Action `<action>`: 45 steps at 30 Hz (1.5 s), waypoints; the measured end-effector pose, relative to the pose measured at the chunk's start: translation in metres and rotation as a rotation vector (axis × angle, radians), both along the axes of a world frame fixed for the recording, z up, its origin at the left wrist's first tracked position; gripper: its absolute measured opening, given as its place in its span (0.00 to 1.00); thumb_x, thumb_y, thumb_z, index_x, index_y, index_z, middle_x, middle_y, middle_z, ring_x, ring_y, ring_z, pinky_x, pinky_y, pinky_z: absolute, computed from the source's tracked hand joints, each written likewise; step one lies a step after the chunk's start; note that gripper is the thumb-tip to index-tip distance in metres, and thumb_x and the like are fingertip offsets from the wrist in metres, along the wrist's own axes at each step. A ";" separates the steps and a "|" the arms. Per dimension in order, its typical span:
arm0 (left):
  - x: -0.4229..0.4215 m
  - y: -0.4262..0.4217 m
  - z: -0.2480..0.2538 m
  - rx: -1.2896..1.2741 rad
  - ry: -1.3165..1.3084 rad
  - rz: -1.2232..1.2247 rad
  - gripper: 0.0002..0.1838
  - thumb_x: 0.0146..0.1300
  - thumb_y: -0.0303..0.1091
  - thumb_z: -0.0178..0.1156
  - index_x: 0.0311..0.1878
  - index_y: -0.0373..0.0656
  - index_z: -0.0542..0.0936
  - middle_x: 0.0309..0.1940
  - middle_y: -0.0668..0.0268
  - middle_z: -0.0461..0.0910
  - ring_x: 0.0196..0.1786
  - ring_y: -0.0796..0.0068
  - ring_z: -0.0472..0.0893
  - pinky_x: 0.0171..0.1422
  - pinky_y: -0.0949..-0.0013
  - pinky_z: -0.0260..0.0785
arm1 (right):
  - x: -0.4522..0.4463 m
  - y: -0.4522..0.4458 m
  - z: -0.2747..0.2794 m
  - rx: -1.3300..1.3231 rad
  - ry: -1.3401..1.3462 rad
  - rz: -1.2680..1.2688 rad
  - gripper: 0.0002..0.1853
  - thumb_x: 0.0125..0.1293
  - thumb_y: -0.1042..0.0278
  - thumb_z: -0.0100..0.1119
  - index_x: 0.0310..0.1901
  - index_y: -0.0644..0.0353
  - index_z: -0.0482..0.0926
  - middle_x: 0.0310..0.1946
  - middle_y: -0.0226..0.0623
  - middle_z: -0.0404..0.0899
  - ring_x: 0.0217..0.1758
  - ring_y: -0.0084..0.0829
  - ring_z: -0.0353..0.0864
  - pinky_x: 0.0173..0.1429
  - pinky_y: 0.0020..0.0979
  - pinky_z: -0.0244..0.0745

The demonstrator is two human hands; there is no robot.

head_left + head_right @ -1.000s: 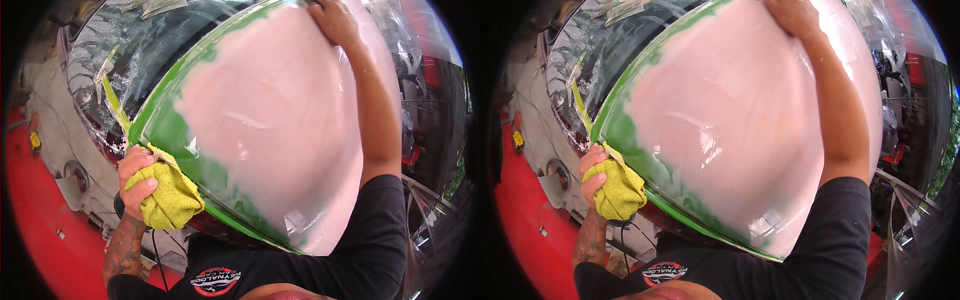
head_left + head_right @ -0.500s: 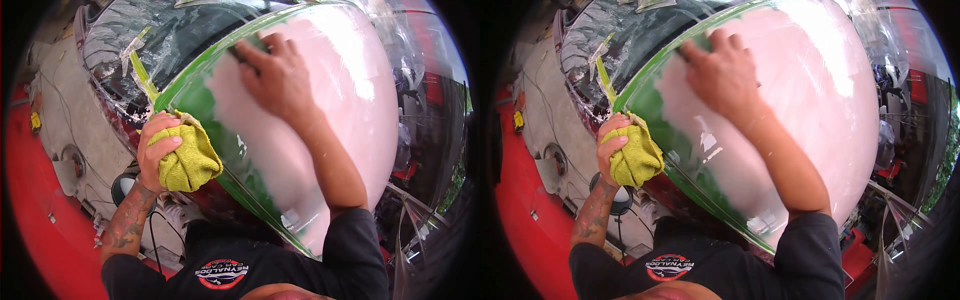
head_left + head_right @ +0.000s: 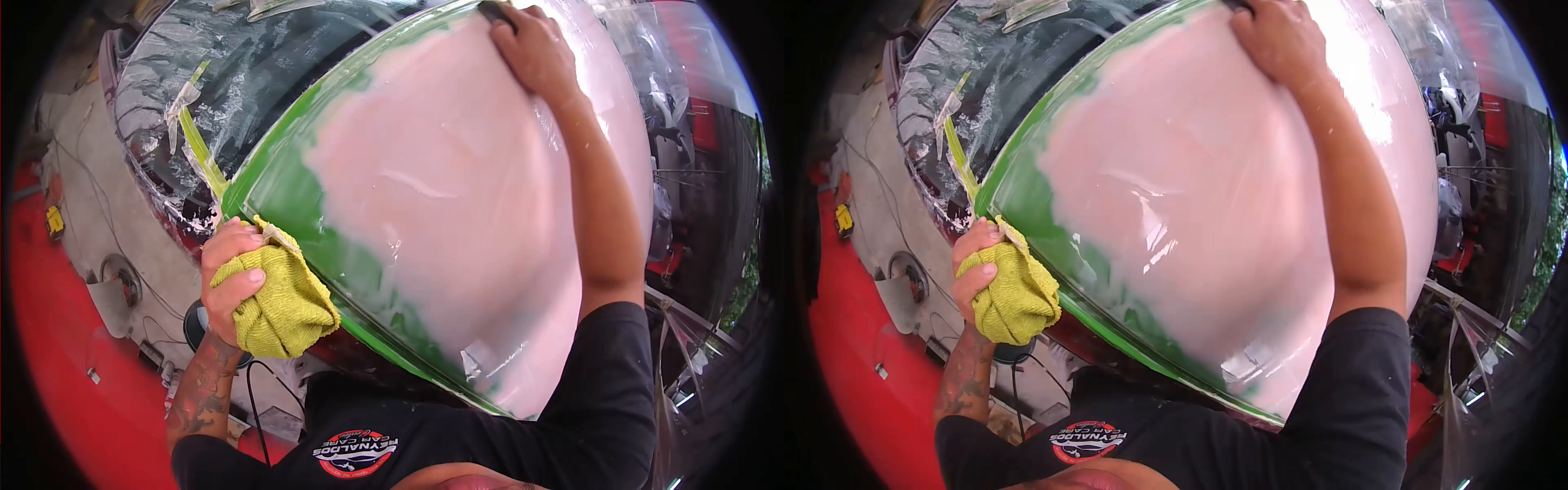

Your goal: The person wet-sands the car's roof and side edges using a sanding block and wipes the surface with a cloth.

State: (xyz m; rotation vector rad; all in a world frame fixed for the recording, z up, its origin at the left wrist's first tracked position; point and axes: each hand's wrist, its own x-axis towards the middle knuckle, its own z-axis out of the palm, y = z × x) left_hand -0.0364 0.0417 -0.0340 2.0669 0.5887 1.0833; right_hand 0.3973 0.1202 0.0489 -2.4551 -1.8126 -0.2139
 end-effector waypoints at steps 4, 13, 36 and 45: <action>0.004 0.000 0.005 0.005 0.035 0.016 0.29 0.56 0.36 0.76 0.56 0.51 0.70 0.56 0.51 0.75 0.57 0.51 0.79 0.69 0.37 0.69 | 0.075 0.032 -0.012 -0.008 0.069 -0.053 0.23 0.67 0.58 0.50 0.60 0.55 0.83 0.58 0.53 0.82 0.64 0.53 0.79 0.71 0.46 0.71; 0.007 0.002 0.009 0.004 -0.005 0.012 0.33 0.55 0.34 0.77 0.60 0.51 0.68 0.56 0.51 0.76 0.59 0.51 0.79 0.74 0.37 0.65 | -0.183 -0.066 -0.008 0.093 0.162 0.408 0.16 0.59 0.61 0.61 0.49 0.46 0.85 0.45 0.45 0.77 0.50 0.46 0.78 0.47 0.48 0.76; 0.008 0.005 0.011 0.011 -0.071 -0.005 0.36 0.49 0.32 0.81 0.59 0.50 0.70 0.55 0.51 0.77 0.58 0.50 0.80 0.71 0.40 0.68 | -0.177 -0.056 0.010 -0.007 0.034 0.438 0.15 0.60 0.62 0.60 0.48 0.47 0.87 0.43 0.46 0.79 0.50 0.46 0.79 0.49 0.48 0.75; 0.007 0.004 0.006 0.036 -0.032 -0.003 0.37 0.49 0.33 0.81 0.60 0.50 0.69 0.57 0.51 0.76 0.59 0.51 0.79 0.73 0.40 0.67 | -0.179 -0.065 0.000 0.052 0.173 0.473 0.15 0.61 0.62 0.62 0.50 0.44 0.85 0.44 0.44 0.78 0.51 0.48 0.78 0.51 0.49 0.76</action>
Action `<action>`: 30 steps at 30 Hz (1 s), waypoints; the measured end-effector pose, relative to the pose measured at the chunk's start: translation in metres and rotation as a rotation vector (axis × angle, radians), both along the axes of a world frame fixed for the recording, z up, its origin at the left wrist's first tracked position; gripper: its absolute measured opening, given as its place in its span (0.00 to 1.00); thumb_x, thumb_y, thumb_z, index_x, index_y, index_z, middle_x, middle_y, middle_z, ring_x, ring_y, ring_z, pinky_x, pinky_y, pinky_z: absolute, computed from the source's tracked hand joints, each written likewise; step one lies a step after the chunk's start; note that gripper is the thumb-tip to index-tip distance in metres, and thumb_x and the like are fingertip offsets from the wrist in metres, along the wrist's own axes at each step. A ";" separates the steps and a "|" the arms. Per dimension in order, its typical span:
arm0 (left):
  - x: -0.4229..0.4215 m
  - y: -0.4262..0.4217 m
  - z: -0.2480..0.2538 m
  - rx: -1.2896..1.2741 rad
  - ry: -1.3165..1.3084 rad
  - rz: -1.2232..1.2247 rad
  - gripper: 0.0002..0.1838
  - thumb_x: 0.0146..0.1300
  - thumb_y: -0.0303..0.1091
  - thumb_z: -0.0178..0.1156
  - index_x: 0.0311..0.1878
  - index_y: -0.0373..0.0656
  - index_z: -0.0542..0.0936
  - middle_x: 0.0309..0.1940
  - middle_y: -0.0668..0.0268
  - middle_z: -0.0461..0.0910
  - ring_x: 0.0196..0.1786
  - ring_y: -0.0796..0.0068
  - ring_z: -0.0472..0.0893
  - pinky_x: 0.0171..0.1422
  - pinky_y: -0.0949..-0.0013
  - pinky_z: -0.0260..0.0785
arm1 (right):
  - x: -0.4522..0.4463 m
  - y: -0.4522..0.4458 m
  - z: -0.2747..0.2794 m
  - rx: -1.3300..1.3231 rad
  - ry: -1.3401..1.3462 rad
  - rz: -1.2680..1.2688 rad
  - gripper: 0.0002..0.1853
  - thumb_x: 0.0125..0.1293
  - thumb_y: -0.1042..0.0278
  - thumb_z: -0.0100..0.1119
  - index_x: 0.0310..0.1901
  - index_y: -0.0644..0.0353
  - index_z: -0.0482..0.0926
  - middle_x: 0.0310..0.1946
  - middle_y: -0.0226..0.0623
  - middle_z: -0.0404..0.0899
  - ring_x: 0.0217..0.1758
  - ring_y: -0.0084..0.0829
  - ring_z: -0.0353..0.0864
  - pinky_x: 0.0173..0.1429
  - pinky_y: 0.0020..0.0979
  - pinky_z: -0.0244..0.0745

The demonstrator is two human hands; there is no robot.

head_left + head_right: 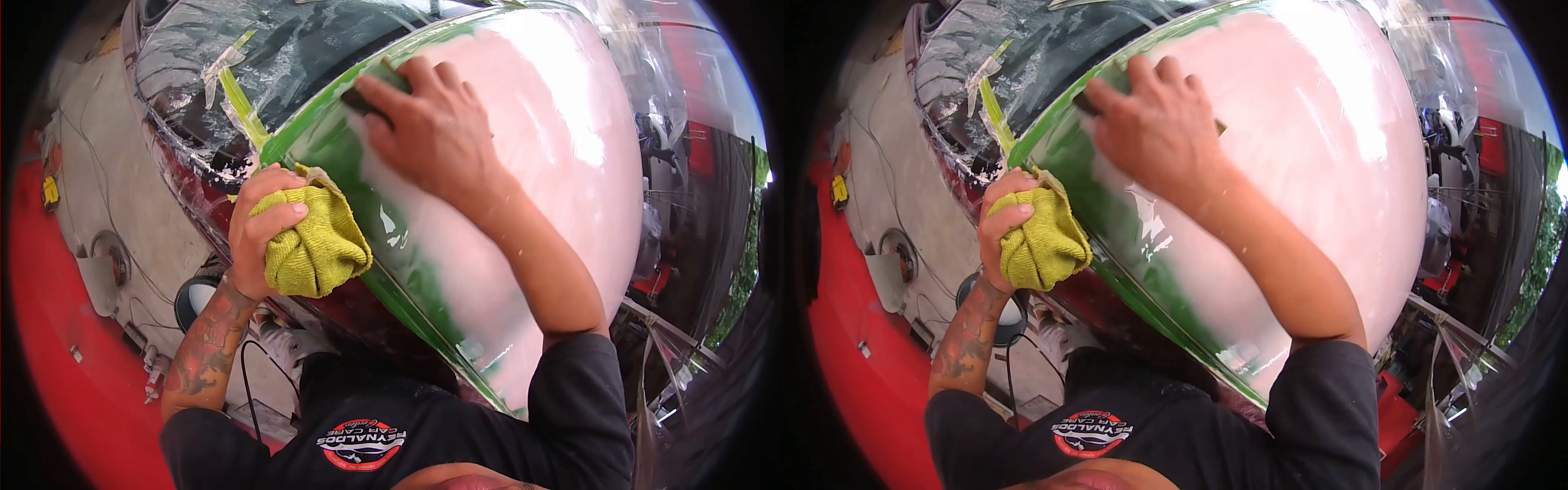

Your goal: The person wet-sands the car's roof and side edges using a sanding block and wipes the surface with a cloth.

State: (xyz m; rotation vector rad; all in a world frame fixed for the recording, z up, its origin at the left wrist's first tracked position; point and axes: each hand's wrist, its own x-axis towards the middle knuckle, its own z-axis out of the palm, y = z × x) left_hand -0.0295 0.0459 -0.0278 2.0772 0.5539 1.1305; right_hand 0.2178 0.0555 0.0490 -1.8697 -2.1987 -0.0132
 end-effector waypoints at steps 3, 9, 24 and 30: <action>-0.002 -0.001 -0.002 -0.016 0.008 -0.008 0.35 0.53 0.35 0.79 0.60 0.51 0.68 0.58 0.50 0.75 0.60 0.50 0.78 0.74 0.38 0.65 | 0.063 0.026 -0.001 -0.046 -0.130 -0.146 0.22 0.65 0.57 0.54 0.59 0.42 0.84 0.52 0.46 0.80 0.56 0.49 0.78 0.61 0.48 0.75; -0.005 -0.004 -0.002 -0.039 0.060 -0.002 0.32 0.58 0.37 0.76 0.61 0.53 0.68 0.58 0.50 0.74 0.61 0.50 0.77 0.74 0.37 0.64 | 0.208 0.068 -0.003 -0.152 -0.241 -0.420 0.29 0.71 0.47 0.50 0.68 0.52 0.78 0.61 0.44 0.79 0.68 0.49 0.73 0.70 0.45 0.69; 0.003 -0.003 0.002 0.021 0.036 0.020 0.36 0.52 0.37 0.80 0.60 0.49 0.68 0.58 0.48 0.75 0.61 0.49 0.78 0.74 0.39 0.66 | 0.047 0.003 -0.011 0.072 -0.067 -0.123 0.21 0.65 0.65 0.61 0.60 0.42 0.84 0.52 0.44 0.81 0.52 0.48 0.78 0.53 0.47 0.74; -0.001 -0.002 -0.012 0.026 -0.073 0.057 0.38 0.46 0.35 0.82 0.59 0.49 0.70 0.56 0.51 0.78 0.57 0.50 0.80 0.71 0.42 0.69 | -0.040 -0.098 -0.002 -0.040 0.108 0.199 0.28 0.55 0.67 0.61 0.61 0.47 0.79 0.53 0.42 0.73 0.47 0.39 0.73 0.47 0.41 0.68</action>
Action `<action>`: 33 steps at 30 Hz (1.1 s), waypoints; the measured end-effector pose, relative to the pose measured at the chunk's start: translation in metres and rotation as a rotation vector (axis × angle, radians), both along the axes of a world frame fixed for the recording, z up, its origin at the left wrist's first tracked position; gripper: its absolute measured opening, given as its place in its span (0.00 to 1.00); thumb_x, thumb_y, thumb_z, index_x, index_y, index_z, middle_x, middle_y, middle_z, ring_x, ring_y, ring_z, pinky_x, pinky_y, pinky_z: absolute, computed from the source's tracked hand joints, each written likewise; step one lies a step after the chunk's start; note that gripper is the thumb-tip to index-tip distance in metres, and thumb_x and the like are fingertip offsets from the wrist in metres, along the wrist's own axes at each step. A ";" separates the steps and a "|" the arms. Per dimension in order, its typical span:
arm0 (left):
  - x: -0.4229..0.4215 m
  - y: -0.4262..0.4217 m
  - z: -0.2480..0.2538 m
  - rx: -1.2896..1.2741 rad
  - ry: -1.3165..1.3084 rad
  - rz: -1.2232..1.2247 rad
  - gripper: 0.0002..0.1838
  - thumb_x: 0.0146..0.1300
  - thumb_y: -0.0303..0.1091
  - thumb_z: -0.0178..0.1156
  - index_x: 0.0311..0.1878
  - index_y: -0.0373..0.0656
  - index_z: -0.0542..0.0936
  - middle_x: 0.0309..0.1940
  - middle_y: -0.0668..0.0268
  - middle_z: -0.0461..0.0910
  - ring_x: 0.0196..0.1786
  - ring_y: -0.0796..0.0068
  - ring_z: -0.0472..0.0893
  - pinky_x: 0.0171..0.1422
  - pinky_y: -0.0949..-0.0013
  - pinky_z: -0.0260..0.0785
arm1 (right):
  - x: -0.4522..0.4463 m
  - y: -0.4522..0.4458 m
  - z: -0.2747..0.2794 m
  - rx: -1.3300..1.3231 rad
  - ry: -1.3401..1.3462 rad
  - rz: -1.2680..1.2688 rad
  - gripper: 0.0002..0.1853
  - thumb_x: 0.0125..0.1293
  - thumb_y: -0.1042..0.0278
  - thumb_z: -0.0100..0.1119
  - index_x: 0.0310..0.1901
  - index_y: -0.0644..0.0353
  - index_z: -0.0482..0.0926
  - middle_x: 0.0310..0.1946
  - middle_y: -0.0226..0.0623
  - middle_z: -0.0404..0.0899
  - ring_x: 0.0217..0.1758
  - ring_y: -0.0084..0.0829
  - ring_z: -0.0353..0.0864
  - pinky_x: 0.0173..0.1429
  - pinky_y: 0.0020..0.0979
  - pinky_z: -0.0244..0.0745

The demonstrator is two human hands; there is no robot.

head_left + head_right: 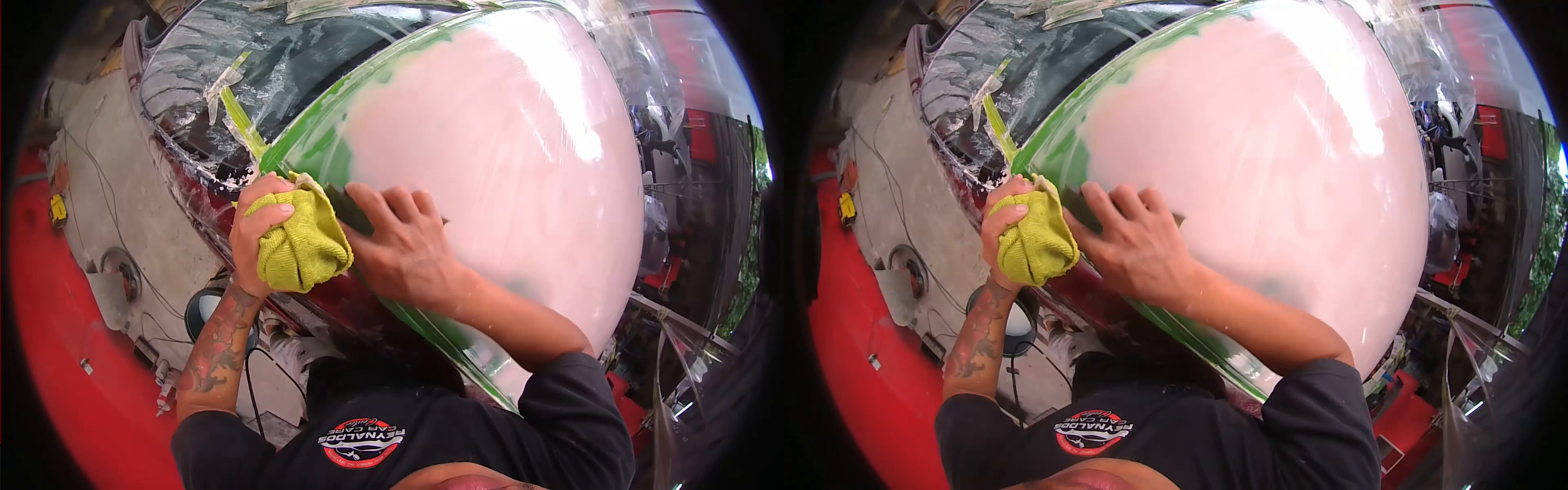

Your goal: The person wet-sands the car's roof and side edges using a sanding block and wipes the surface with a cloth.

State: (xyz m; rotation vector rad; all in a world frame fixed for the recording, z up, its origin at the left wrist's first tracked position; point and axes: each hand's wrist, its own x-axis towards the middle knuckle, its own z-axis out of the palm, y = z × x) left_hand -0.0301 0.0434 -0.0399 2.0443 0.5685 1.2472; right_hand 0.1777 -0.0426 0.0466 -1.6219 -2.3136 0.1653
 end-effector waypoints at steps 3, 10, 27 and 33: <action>0.003 -0.003 0.004 -0.063 -0.049 0.014 0.38 0.46 0.36 0.82 0.59 0.48 0.70 0.56 0.51 0.78 0.58 0.50 0.80 0.71 0.43 0.69 | 0.032 0.057 -0.004 0.059 -0.119 -0.083 0.24 0.59 0.64 0.67 0.60 0.42 0.80 0.54 0.36 0.75 0.48 0.41 0.75 0.49 0.43 0.70; 0.001 0.002 0.004 -0.039 -0.036 -0.009 0.38 0.46 0.35 0.82 0.60 0.49 0.71 0.57 0.50 0.77 0.58 0.50 0.80 0.68 0.48 0.72 | 0.009 0.016 0.002 0.016 -0.072 -0.017 0.27 0.57 0.66 0.63 0.62 0.48 0.78 0.52 0.40 0.73 0.46 0.41 0.74 0.44 0.44 0.68; 0.002 -0.004 -0.007 -0.115 -0.224 0.192 0.40 0.53 0.34 0.78 0.65 0.44 0.63 0.59 0.46 0.74 0.62 0.52 0.77 0.68 0.51 0.70 | -0.019 0.054 -0.003 0.026 -0.176 -0.060 0.25 0.59 0.66 0.59 0.61 0.52 0.79 0.51 0.41 0.76 0.49 0.40 0.75 0.47 0.40 0.68; 0.003 -0.002 -0.012 -0.178 -0.257 0.175 0.43 0.48 0.35 0.81 0.64 0.42 0.65 0.59 0.49 0.74 0.63 0.51 0.76 0.71 0.51 0.68 | -0.011 -0.013 0.012 0.007 -0.191 -0.111 0.28 0.57 0.66 0.64 0.62 0.44 0.79 0.51 0.38 0.75 0.48 0.38 0.74 0.48 0.39 0.68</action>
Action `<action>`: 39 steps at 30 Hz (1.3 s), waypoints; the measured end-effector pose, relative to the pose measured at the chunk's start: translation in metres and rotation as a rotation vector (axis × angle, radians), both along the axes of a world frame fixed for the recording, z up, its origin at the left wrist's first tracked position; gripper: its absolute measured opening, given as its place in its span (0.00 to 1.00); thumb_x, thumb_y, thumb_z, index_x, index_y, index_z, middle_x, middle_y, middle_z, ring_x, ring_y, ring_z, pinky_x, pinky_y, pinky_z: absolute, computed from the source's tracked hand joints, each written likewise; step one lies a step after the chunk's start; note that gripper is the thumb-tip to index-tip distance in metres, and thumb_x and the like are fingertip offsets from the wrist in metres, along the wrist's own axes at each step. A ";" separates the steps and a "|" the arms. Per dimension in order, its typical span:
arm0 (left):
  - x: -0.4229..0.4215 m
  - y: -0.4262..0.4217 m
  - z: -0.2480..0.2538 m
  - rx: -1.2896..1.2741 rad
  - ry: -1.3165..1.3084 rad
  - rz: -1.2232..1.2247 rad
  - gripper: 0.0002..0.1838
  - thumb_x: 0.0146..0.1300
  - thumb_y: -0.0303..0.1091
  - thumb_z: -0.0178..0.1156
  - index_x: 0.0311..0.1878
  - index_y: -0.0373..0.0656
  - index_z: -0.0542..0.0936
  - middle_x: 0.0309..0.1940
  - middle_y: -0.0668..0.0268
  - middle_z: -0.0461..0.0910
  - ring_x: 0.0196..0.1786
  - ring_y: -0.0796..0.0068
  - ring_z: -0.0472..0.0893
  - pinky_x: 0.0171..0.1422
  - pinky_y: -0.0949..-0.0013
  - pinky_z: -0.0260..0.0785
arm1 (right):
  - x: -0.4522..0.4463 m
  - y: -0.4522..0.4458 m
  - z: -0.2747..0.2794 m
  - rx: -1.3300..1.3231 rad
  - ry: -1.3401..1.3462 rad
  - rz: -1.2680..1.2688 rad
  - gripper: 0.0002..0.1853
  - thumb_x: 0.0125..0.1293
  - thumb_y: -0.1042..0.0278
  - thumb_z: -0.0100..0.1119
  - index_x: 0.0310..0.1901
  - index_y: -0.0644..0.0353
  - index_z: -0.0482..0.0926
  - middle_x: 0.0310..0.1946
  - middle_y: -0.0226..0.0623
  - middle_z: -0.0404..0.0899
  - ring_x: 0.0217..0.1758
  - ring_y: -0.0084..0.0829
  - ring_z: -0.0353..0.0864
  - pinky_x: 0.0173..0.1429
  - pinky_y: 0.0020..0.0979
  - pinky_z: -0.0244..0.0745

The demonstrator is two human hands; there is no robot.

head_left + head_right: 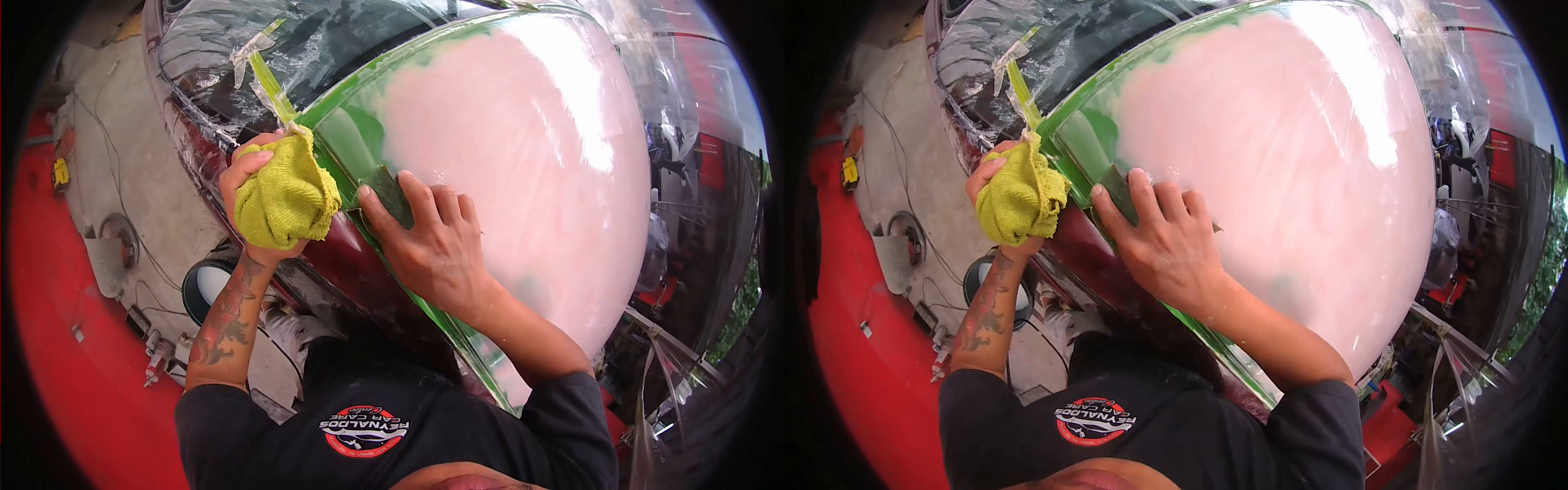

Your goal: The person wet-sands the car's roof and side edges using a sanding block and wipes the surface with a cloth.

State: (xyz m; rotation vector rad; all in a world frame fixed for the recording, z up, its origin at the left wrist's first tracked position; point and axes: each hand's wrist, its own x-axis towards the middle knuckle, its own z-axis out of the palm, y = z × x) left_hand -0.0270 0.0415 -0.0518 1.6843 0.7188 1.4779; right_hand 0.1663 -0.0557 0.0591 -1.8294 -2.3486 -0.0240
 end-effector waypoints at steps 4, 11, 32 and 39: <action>0.000 -0.001 0.005 0.039 0.036 0.008 0.45 0.46 0.34 0.82 0.64 0.43 0.65 0.59 0.49 0.74 0.63 0.52 0.76 0.70 0.52 0.68 | -0.009 0.047 -0.016 0.010 0.018 -0.002 0.27 0.56 0.66 0.64 0.61 0.44 0.80 0.51 0.38 0.75 0.49 0.39 0.76 0.47 0.39 0.69; -0.001 0.001 -0.002 0.028 0.037 -0.022 0.47 0.42 0.34 0.85 0.64 0.42 0.66 0.59 0.49 0.74 0.62 0.54 0.76 0.69 0.54 0.68 | 0.121 0.125 -0.031 0.244 -0.107 -0.281 0.15 0.66 0.58 0.61 0.54 0.41 0.85 0.46 0.43 0.82 0.49 0.47 0.80 0.50 0.46 0.77; -0.001 0.001 0.003 0.050 0.083 -0.011 0.46 0.44 0.33 0.83 0.65 0.42 0.65 0.60 0.49 0.73 0.63 0.54 0.76 0.71 0.53 0.67 | 0.037 0.007 -0.008 -0.040 0.131 0.212 0.24 0.63 0.62 0.65 0.62 0.43 0.80 0.52 0.36 0.76 0.45 0.36 0.75 0.47 0.39 0.71; -0.001 0.002 -0.001 0.023 0.093 -0.035 0.45 0.46 0.34 0.82 0.65 0.42 0.65 0.60 0.50 0.73 0.64 0.53 0.75 0.71 0.53 0.66 | 0.134 0.127 -0.043 0.269 -0.063 -0.066 0.19 0.66 0.59 0.63 0.60 0.39 0.82 0.52 0.43 0.80 0.52 0.47 0.78 0.58 0.49 0.77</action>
